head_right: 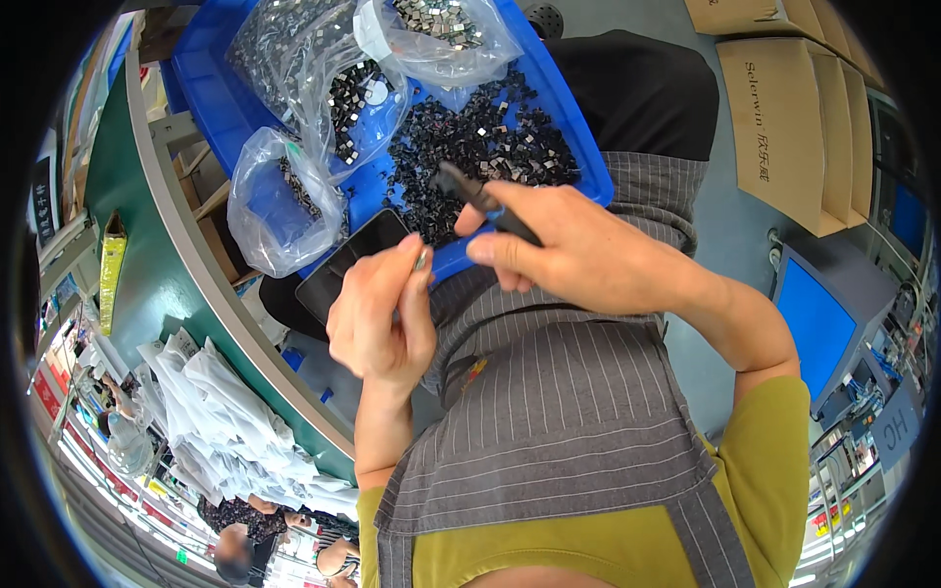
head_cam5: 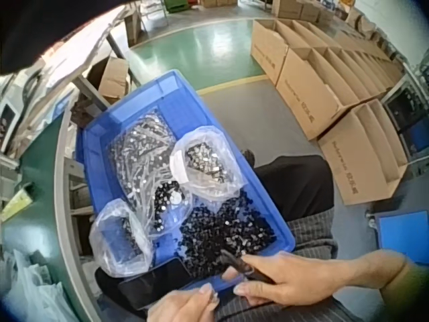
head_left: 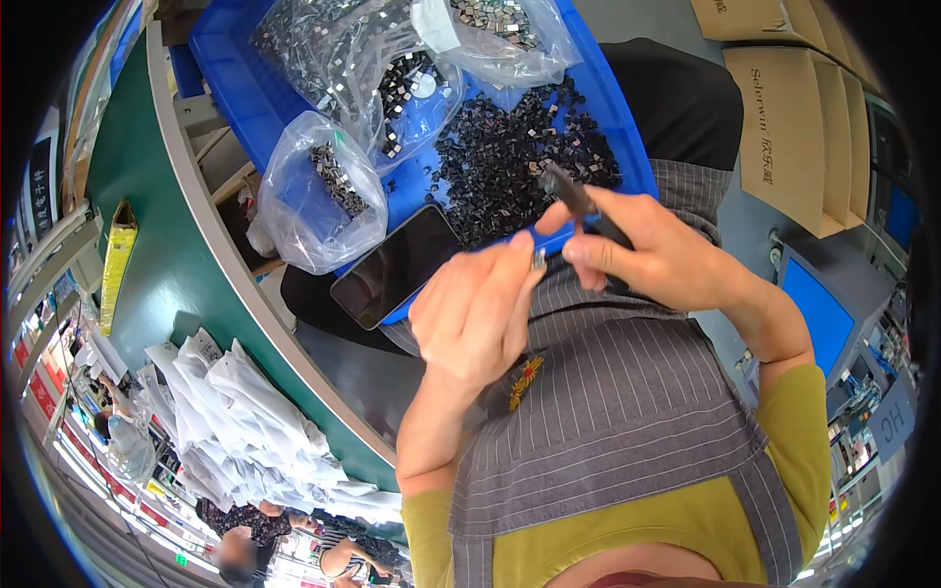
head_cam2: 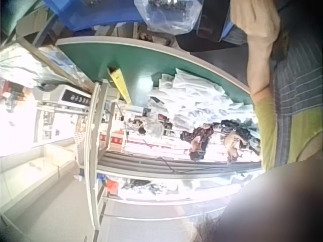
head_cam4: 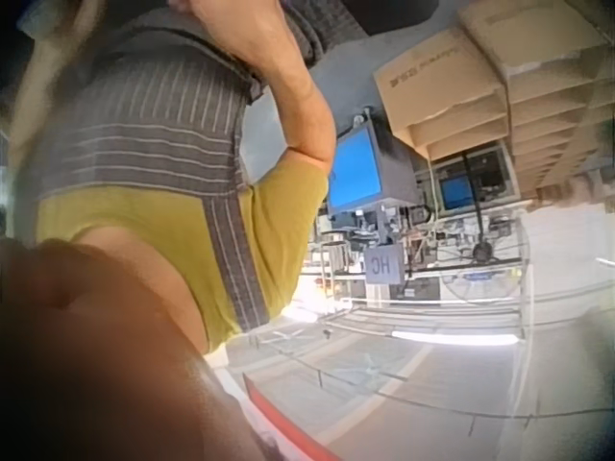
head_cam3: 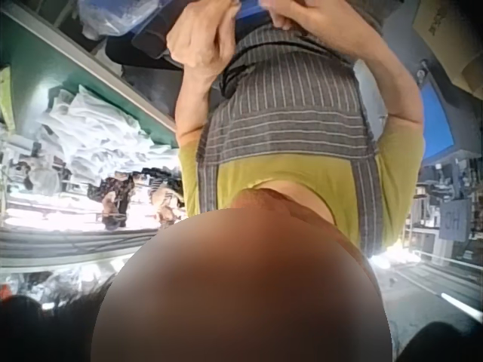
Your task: Processing small electronic components by trimming pins or wires using pliers at a factory workbench.
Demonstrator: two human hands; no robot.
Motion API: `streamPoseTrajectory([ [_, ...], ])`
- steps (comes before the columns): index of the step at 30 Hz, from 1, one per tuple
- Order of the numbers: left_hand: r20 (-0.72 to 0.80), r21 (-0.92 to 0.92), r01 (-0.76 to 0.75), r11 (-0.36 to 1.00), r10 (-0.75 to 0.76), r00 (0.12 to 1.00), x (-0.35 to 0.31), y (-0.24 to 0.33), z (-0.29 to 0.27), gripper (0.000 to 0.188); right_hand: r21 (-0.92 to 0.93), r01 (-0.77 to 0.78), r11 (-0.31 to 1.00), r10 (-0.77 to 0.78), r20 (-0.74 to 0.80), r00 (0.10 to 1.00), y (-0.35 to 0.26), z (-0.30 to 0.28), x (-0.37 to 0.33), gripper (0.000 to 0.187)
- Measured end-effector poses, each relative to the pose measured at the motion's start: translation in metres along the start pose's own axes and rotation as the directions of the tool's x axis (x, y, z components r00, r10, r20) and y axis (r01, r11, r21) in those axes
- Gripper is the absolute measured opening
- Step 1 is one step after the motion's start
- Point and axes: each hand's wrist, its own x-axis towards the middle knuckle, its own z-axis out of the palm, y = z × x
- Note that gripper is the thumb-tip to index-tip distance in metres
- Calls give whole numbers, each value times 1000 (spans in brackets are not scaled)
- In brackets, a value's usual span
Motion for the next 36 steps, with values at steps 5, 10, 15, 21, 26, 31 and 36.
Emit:
streamPoseTrajectory([
  [5, -53, -135, 41, 990, -48, 997, -7, -4, 11, 32, -98, 78, 992, -65, 132, 989, 9, 6, -2, 44],
  [10, -34, -94, -37, 995, 34, 999, -1, -3, 8, 37, -250, 111, 962, -72, 162, 984, 21, 6, -7, 53],
  [15, -42, -139, -54, 989, 49, 998, -2, -3, 9, 37, -252, 200, 947, -174, 122, 977, 6, 6, -8, 34],
  [21, -79, -159, -42, 986, 30, 996, -7, -3, 11, 36, -270, 243, 931, -231, 77, 970, 1, 9, -8, 24],
  [26, -98, -128, -56, 990, 43, 994, -5, -1, 10, 35, -339, 299, 892, -306, 32, 951, 2, 12, -7, 26],
  [31, -103, -107, -63, 992, 52, 993, -5, -1, 10, 35, -337, 353, 873, -378, -9, 926, 2, 15, -5, 25],
  [36, -53, -100, -61, 993, 56, 997, -6, -1, 5, 34, -366, 336, 868, -370, -25, 929, 1, 15, -5, 24],
])
